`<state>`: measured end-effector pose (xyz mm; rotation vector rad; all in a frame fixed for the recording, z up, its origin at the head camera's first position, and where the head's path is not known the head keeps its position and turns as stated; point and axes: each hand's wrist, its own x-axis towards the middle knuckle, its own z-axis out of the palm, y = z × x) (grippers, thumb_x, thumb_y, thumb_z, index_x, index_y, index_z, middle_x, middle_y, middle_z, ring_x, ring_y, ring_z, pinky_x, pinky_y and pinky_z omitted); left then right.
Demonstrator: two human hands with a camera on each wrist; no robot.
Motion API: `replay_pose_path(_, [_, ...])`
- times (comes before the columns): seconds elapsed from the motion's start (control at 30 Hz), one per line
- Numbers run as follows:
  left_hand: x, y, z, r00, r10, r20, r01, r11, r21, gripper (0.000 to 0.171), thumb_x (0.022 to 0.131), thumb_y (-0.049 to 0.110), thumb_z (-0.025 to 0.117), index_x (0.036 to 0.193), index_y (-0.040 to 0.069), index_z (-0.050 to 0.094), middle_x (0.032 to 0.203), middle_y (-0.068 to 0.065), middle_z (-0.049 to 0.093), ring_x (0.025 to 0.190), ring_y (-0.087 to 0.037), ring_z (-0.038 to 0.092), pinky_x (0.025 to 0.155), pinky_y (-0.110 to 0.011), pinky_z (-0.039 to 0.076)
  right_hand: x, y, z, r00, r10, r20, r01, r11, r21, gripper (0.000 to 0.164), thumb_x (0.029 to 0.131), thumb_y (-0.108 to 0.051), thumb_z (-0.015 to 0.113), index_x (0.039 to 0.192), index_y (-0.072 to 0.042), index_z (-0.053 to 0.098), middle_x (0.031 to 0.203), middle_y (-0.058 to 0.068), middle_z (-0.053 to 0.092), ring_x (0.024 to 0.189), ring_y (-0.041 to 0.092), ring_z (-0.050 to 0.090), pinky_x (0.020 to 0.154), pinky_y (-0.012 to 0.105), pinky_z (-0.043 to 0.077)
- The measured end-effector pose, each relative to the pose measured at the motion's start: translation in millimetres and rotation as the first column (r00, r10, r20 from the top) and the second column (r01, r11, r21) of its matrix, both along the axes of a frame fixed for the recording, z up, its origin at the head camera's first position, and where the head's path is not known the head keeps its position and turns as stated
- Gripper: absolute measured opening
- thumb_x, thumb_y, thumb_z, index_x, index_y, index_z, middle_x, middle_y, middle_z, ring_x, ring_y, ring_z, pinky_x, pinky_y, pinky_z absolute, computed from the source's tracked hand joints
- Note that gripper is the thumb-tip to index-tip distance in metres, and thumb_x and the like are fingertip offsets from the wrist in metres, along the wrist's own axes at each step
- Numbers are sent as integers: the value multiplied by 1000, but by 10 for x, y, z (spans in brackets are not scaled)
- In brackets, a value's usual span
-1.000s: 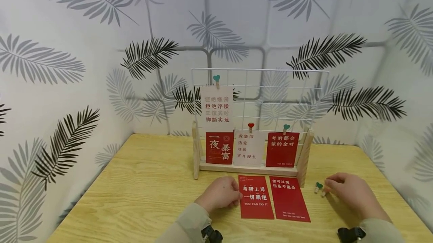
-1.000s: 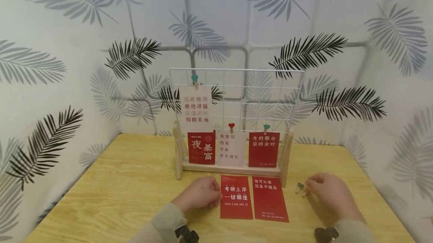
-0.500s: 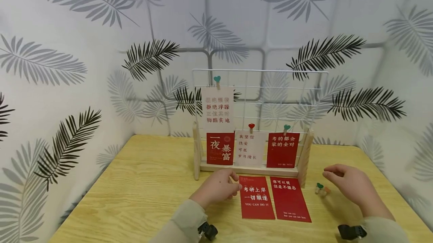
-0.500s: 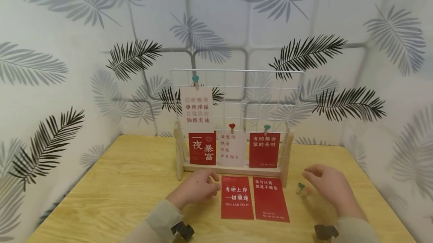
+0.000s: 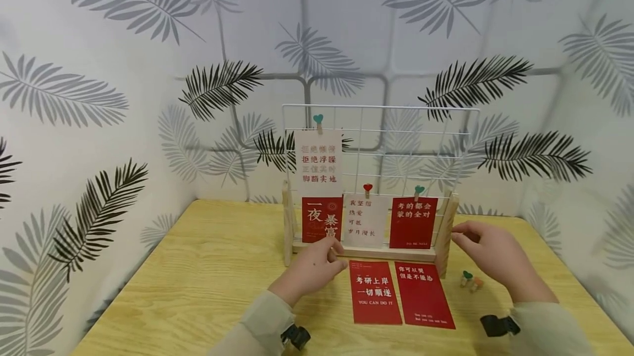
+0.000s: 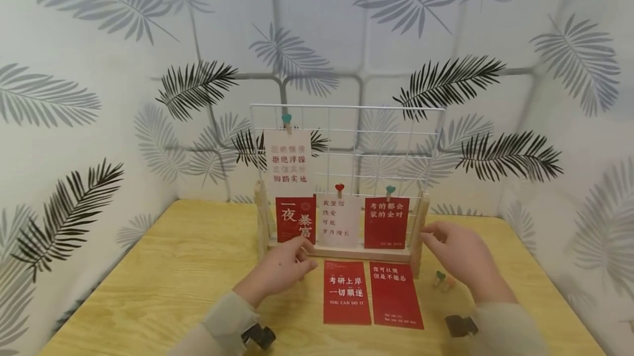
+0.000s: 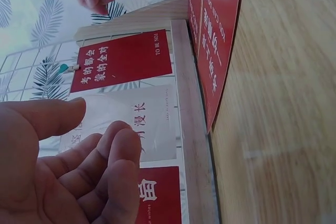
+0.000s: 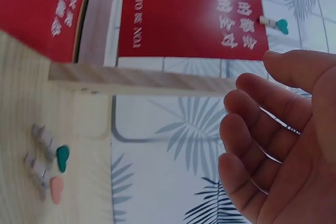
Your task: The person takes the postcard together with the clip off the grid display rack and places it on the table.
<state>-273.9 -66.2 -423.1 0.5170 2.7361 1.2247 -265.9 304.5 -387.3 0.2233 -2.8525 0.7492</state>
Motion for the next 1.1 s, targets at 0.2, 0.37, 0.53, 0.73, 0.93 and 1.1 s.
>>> replay_pose_path(0.2, [12, -61, 43, 998, 26, -65, -26, 1000, 1, 24, 96, 31, 70, 115, 18, 63, 92, 8, 66, 76, -11, 61, 66, -32, 52, -13, -168, 127, 998, 38, -53, -38, 999, 6, 35, 102, -36, 60, 121, -9, 72, 114, 13, 71, 99, 33, 65, 78, 53, 53])
replay_pose_path(0.37, [10, -124, 71, 988, 35, -148, -35, 999, 0, 20, 97, 27, 68, 114, 18, 63, 91, 9, 65, 75, -11, 60, 65, -30, 52, -35, -251, 192, 995, 58, -77, -56, 998, 34, 34, 102, -37, 62, 120, -10, 73, 113, 11, 72, 98, 31, 66, 80, 55, 53])
replay_pose_path(0.53, [19, -188, 110, 980, 75, -183, -71, 997, 25, 20, 97, 26, 66, 115, 18, 63, 89, 11, 62, 77, -11, 59, 65, -29, 52, -58, -317, 264, 990, 98, -103, -92, 994, 55, 32, 102, -36, 61, 120, -12, 74, 114, 9, 71, 97, 29, 66, 81, 55, 52])
replay_pose_path(0.73, [15, -288, 160, 969, 94, -227, -93, 996, 19, 26, 99, 30, 65, 120, 14, 61, 96, 9, 65, 84, -11, 61, 74, -34, 52, -51, -404, 363, 978, 147, -150, -140, 988, 60, 32, 102, -36, 61, 120, -12, 73, 113, 7, 71, 93, 25, 65, 80, 54, 52])
replay_pose_path(0.93, [-3, -390, 243, 959, 104, -265, -94, 994, 49, 27, 101, 28, 64, 123, 13, 60, 98, 7, 66, 85, -12, 62, 74, -36, 52, -56, -529, 494, 961, 181, -211, -170, 983, 70, 27, 101, -31, 65, 119, -13, 74, 115, 7, 70, 93, 25, 66, 82, 54, 52])
replay_pose_path(1.1, [-42, -458, 325, 945, 126, -302, -118, 992, 45, 26, 100, 27, 64, 123, 14, 60, 97, 7, 65, 83, -12, 61, 72, -35, 52, -99, -674, 625, 941, 206, -269, -182, 977, 112, 26, 100, -29, 66, 118, -13, 74, 112, 5, 68, 99, 27, 62, 84, 53, 51])
